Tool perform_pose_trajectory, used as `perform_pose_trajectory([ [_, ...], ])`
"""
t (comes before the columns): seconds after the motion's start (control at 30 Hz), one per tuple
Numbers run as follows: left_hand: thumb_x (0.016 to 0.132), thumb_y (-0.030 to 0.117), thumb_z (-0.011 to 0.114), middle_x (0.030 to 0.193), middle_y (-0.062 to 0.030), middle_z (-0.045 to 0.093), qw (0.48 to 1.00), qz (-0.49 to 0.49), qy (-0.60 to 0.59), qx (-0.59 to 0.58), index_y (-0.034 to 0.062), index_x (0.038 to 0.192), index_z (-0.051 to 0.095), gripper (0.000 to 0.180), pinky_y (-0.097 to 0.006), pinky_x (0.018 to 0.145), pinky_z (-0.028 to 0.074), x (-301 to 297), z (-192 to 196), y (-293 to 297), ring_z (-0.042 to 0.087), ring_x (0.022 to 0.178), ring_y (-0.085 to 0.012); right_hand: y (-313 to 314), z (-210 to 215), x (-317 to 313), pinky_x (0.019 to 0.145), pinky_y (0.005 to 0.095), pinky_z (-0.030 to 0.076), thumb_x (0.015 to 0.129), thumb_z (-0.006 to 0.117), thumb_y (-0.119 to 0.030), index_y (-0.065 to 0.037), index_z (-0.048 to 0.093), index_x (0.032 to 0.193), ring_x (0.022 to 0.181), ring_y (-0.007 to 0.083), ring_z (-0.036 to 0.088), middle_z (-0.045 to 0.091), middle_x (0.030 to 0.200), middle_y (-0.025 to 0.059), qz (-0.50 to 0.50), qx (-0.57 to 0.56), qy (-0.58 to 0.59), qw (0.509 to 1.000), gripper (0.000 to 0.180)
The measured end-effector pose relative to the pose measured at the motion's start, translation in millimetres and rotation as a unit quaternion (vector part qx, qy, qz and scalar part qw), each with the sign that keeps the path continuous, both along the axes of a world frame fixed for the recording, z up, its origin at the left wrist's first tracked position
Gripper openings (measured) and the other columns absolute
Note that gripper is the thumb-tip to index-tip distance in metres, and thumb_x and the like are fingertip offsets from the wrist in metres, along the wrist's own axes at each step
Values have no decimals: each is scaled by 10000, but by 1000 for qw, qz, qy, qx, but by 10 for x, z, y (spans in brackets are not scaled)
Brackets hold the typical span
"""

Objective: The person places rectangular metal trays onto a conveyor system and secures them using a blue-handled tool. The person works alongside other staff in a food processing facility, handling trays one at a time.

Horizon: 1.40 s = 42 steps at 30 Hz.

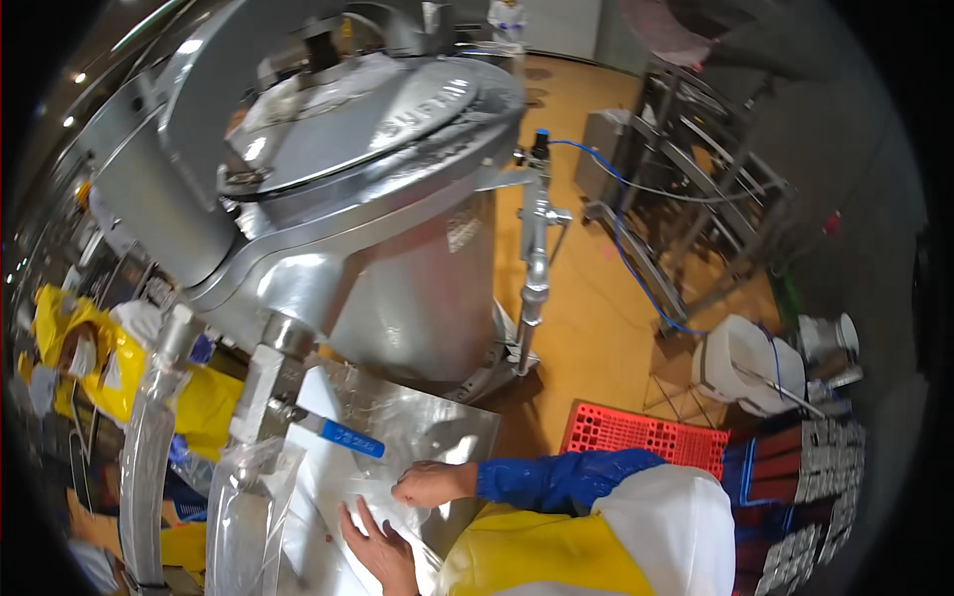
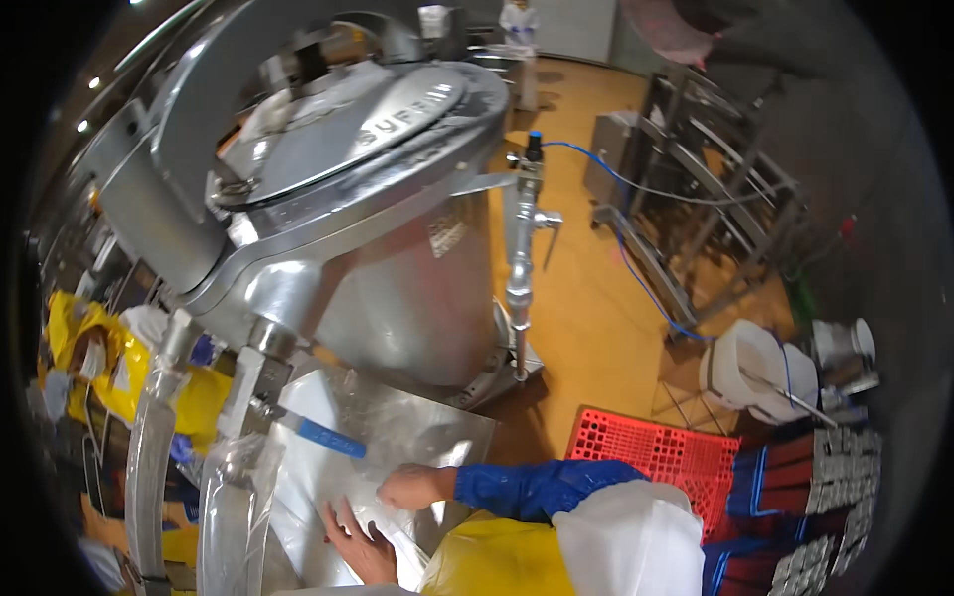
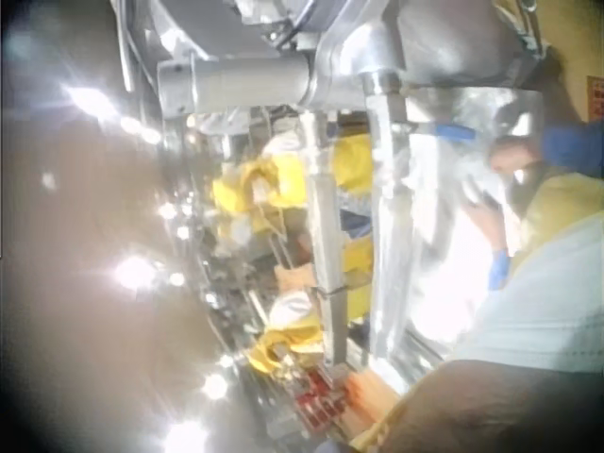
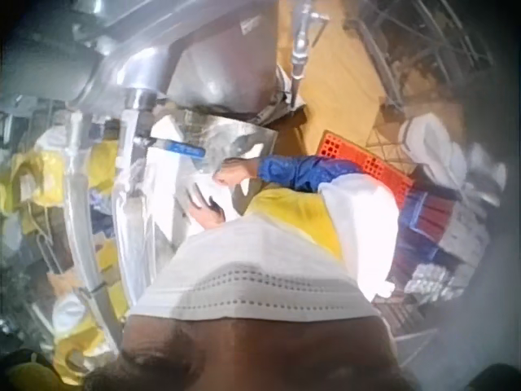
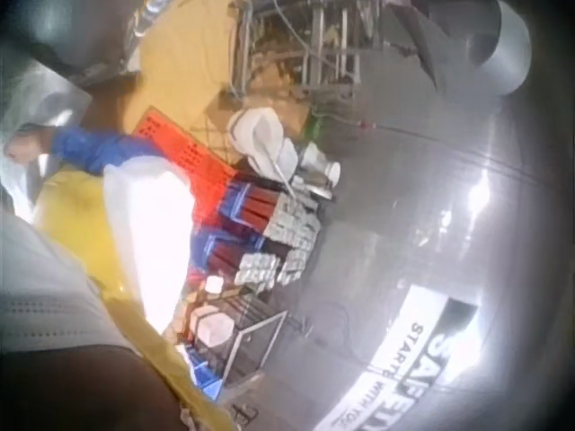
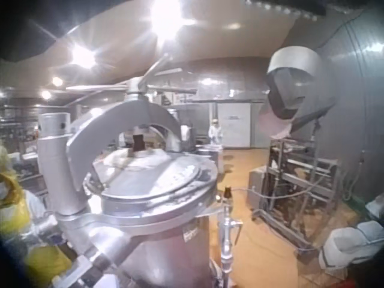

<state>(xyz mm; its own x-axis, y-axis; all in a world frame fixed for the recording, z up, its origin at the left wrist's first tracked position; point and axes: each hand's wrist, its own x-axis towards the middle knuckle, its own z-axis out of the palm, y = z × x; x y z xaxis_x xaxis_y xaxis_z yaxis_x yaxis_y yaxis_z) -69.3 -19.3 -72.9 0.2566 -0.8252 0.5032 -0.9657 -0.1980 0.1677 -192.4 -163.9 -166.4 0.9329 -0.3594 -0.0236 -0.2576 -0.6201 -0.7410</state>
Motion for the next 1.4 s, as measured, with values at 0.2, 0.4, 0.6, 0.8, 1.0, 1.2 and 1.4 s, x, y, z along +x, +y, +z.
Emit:
perform_pose_trajectory([
  [0.2,852,109,661,947,-118,676,973,-17,120,196,88,922,727,99,-505,842,480,184,-167,-36,631,948,-347,56,114,-66,898,460,466,813,598,-64,-44,621,999,1060,360,610,622,1045,155,-32,-44,-36,998,189],
  [0.4,806,24,652,978,-171,618,984,-37,62,163,49,996,700,197,-509,843,487,206,-219,59,611,932,-386,-145,168,-121,959,470,458,805,598,-75,-79,641,1082,1119,349,576,568,1135,121,-51,-11,146,988,280],
  [0.6,844,-2,655,875,-162,540,929,32,296,222,24,1075,523,267,-422,755,488,-78,-198,137,574,814,-323,-143,314,-149,1000,479,483,898,641,-201,-35,578,1230,1187,383,583,624,1186,189,-221,-5,3,975,376],
  [0.8,1025,159,586,769,-13,525,689,89,719,36,104,967,510,110,-342,661,495,353,-1107,341,528,655,-173,-141,401,-118,878,484,542,974,593,-148,-87,496,1314,1015,362,643,565,1109,143,-221,70,-90,968,358],
  [1.0,1025,268,632,827,-24,691,346,136,905,-208,134,934,607,164,-422,807,621,481,-523,201,675,728,-165,-52,36,-121,753,430,552,994,602,-200,-86,533,1239,858,324,633,535,1005,133,-74,-159,-146,974,279],
  [1.2,919,151,592,683,40,506,396,9,860,-322,115,765,551,163,-295,605,430,658,-694,301,449,581,-111,172,58,61,730,410,527,1011,638,-298,-58,596,1091,831,299,613,585,980,133,16,74,-255,964,257],
  [1.4,782,106,592,700,40,394,799,-22,592,-104,102,723,440,163,-230,602,306,421,-880,424,356,650,-72,145,392,330,627,276,376,1025,580,-289,-132,595,861,721,107,472,530,815,-27,-76,758,-177,623,227],
])
